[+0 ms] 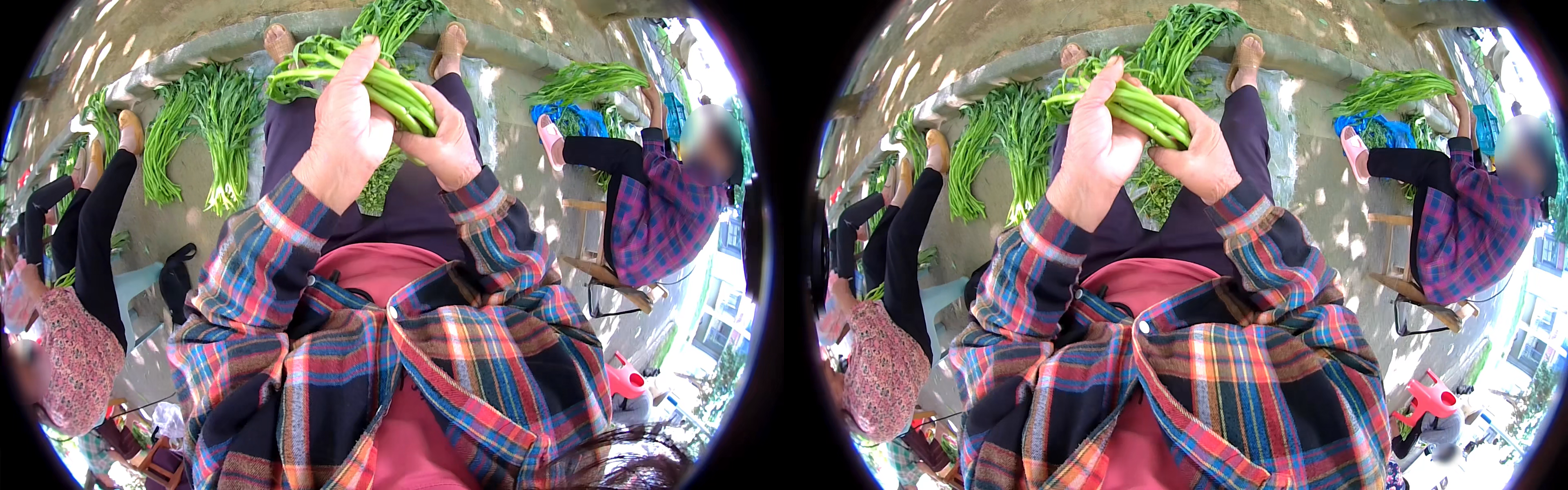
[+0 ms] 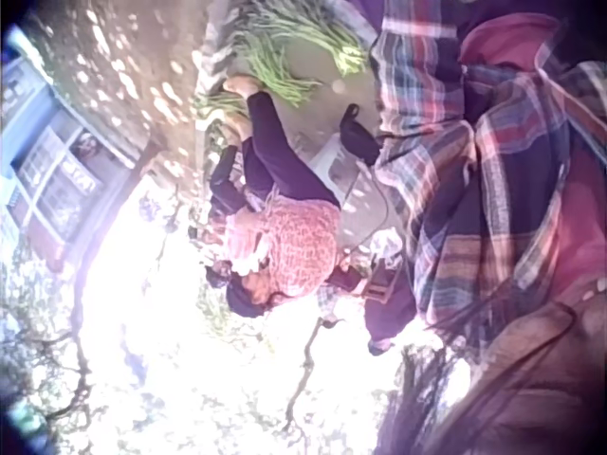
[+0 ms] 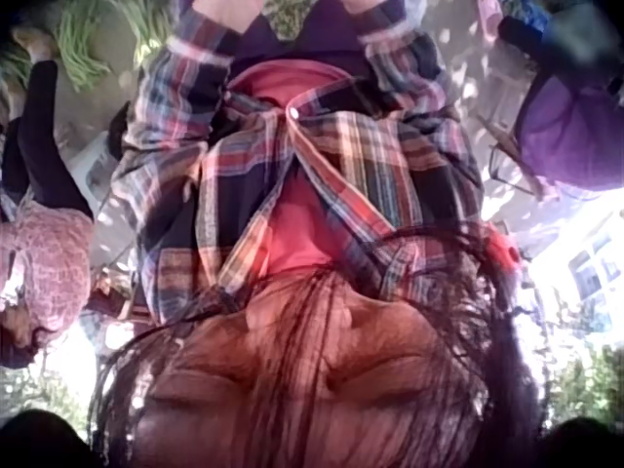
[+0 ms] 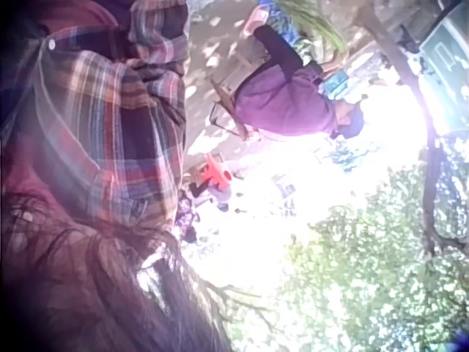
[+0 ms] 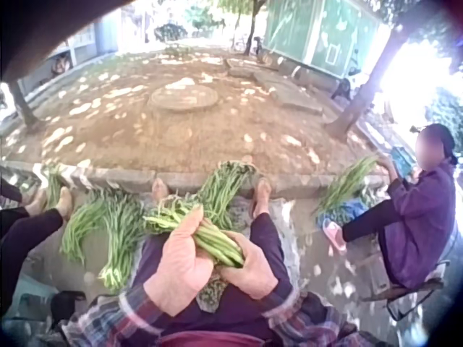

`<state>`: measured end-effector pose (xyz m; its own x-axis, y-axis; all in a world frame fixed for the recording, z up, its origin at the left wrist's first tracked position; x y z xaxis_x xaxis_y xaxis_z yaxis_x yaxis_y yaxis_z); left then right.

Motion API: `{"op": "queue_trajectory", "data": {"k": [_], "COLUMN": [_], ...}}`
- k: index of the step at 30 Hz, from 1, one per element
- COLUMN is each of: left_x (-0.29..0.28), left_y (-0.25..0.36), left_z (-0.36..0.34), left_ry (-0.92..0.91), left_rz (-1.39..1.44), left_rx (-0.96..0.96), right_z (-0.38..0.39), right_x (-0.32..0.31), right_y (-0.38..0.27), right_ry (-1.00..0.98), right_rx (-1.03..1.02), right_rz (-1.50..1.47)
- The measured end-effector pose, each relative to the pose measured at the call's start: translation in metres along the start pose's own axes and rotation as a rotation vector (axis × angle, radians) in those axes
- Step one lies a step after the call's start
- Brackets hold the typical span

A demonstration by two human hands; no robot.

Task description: The person sorts through bunches of long green beans by hand, removing small stems and leaves and placing the cleaned beans into a pile.

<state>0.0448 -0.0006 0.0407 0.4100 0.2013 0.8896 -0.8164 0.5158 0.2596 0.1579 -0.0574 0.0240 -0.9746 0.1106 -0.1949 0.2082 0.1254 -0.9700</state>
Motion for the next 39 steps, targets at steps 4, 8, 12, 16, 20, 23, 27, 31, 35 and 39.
{"op": "queue_trajectory", "data": {"k": [4, 8, 12, 16, 20, 23, 27, 31, 35, 39], "left_x": [0.006, 0.006, -0.010, -0.024, -0.019, -0.016, -0.022, -0.040, -0.055, -0.062], "left_y": [0.007, 0.021, 0.036, 0.054, 0.069, 0.075, 0.081, 0.093, 0.104, 0.095], "left_z": [-0.010, -0.016, -0.027, -0.025, -0.029, -0.035, -0.036, -0.031, -0.019, -0.011], "left_ry": [-0.137, -0.301, -0.200, -0.231, -0.280, -0.281, -0.167, -0.154, -0.163, -0.171], "left_rz": [-0.139, -0.574, -1.200, -1.375, -1.387, -1.190, -1.407, -1.368, -1.412, -1.486], "left_rx": [-0.038, -0.184, -0.195, -0.139, -0.087, 0.006, 0.067, 0.129, 0.079, 0.022], "right_z": [0.001, 0.011, 0.022, 0.031, 0.037, 0.037, 0.030, 0.031, 0.040, 0.039], "right_x": [0.001, -0.006, -0.016, -0.028, -0.028, -0.024, -0.028, -0.031, -0.025, -0.027], "right_y": [-0.001, 0.002, 0.002, 0.017, 0.022, 0.021, 0.014, 0.008, 0.017, 0.017], "right_ry": [0.025, 0.037, 0.062, 0.105, 0.110, 0.095, 0.079, 0.063, 0.062, 0.091], "right_rx": [0.055, 0.240, 0.271, 0.314, 0.338, 0.354, 0.361, 0.345, 0.365, 0.338], "right_rz": [-0.277, -0.596, -0.731, -0.884, -0.891, -0.879, -0.839, -0.735, -0.754, -0.733]}}
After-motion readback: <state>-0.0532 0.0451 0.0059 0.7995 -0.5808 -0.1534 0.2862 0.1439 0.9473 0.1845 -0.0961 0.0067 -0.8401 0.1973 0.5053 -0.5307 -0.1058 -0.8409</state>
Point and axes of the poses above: each hand's wrist, its own z-axis away from the middle knuckle, its own x-axis out of the palm, y = z × x, the point moved 2 cm from there along -z, towards the middle knuckle, and after that the axes turned 5 degrees about -x, right-handed, at the moved point
